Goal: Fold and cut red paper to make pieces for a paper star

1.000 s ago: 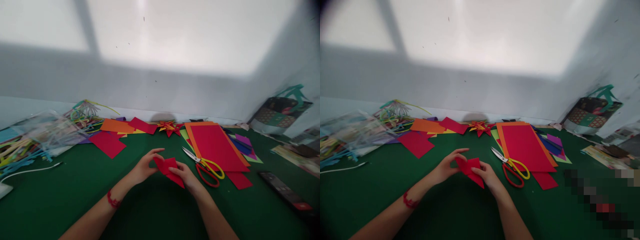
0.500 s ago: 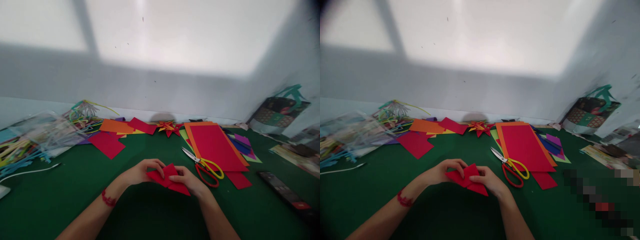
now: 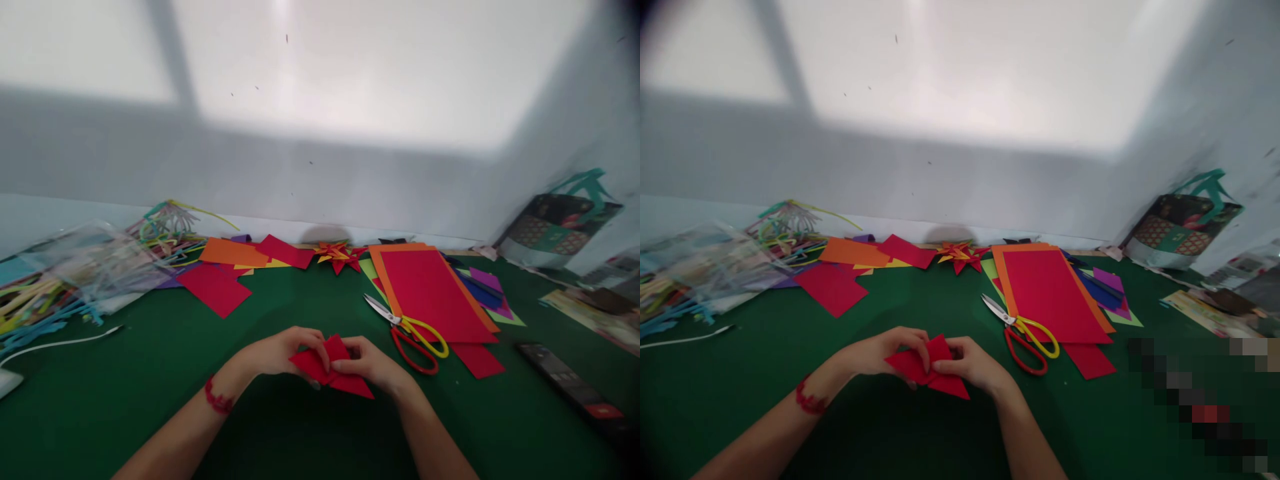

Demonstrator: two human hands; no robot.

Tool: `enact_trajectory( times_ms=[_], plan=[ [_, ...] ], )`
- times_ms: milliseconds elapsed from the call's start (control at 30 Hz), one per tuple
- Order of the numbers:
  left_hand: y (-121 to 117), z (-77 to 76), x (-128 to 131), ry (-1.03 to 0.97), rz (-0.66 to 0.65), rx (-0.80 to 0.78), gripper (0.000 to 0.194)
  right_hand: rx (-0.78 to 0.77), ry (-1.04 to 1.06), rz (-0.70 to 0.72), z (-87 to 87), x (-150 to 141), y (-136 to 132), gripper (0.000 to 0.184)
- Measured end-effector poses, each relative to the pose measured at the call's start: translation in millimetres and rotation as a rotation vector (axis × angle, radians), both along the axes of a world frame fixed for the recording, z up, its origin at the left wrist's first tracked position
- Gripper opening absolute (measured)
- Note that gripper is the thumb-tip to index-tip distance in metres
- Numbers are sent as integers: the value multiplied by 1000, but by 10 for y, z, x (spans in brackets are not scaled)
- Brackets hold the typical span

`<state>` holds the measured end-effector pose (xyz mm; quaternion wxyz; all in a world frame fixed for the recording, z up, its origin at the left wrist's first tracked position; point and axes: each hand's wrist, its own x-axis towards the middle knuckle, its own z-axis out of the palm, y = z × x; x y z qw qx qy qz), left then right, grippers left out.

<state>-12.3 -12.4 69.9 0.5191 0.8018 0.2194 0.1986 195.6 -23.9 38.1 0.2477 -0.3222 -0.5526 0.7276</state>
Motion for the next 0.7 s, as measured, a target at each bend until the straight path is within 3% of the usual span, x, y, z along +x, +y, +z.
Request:
enact_trajectory(
  times_ms=[267,533,700],
  plan=[
    [4,-158,111,-30,151,33,21,2,-18,-90,-51,26,23,36],
    [-6,39,-23,-18,-16,-24,19,22,-8,5,62,23,-14,35],
    [18,1,-8,-10,12,-34,18,9,-18,25,63,23,-23,33]
  ],
)
